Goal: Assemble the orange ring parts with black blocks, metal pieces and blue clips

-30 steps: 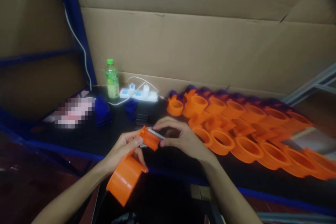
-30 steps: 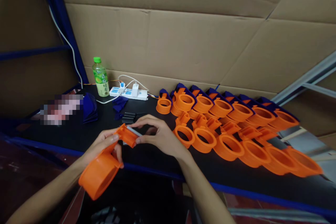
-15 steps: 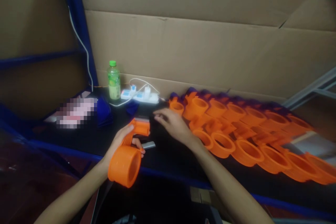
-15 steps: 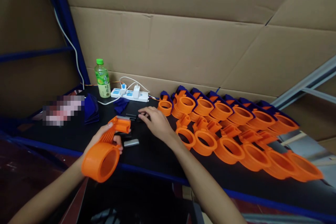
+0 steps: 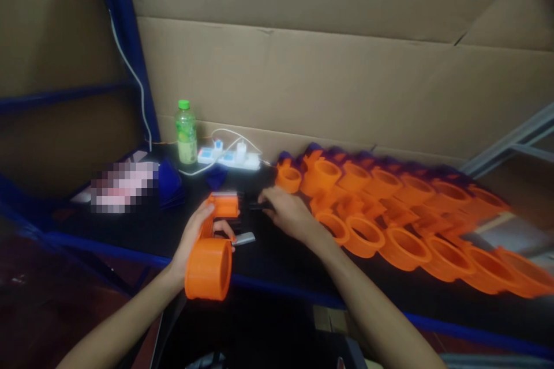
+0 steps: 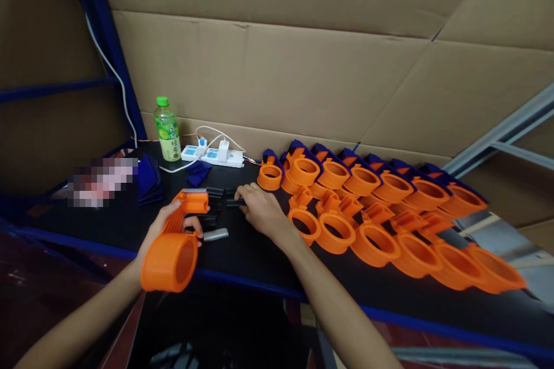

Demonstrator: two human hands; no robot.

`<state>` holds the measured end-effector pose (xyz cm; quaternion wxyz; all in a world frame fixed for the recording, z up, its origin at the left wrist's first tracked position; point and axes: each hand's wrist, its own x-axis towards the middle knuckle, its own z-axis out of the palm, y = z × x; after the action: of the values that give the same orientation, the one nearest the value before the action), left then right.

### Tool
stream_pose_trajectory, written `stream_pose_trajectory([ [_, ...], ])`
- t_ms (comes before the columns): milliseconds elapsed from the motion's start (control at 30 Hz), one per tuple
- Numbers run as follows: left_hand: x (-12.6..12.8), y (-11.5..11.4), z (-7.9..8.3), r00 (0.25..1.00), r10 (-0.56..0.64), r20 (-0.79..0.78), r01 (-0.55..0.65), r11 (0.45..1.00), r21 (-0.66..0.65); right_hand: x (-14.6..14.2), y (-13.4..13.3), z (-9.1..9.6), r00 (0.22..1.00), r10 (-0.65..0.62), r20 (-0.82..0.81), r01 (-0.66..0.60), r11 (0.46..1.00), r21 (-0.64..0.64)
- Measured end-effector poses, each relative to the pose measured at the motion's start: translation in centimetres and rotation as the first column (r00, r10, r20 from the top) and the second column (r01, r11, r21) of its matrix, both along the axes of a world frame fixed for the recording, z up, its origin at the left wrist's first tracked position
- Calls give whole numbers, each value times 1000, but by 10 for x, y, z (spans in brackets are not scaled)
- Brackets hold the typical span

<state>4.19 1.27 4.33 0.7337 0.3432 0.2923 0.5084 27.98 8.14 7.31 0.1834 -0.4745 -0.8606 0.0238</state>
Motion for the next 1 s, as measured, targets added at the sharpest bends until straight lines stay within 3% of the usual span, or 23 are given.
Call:
stream_pose_trajectory([
  [100, 5, -1, -3, 997, 73, -16, -72, 997, 25, 1, -6, 13, 988, 21, -154, -25, 999, -26],
  [233, 12, -5, -4, 996, 91, -2, -91, 995, 51, -13, -19, 31, 874, 204, -440, -232, 973, -9],
  [333, 14, -8, -1, 997, 72, 6, -72, 995, 74, -28, -30, 37, 880, 343, -327, -318, 939, 131],
  [433, 14, -9, 1, 998, 54, -15, -53, 996, 73, -39, -37, 36, 917, 358, -176, -327, 927, 183],
  [600, 13, -10, 1, 995, 88, -43, -86, 996, 27, -46, -35, 34, 921, 379, -88, -353, 910, 217],
  [1000, 11, -9, -7, 996, 67, -52, -68, 997, -28, -56, -34, 37, 919, 384, -89, -362, 911, 198],
])
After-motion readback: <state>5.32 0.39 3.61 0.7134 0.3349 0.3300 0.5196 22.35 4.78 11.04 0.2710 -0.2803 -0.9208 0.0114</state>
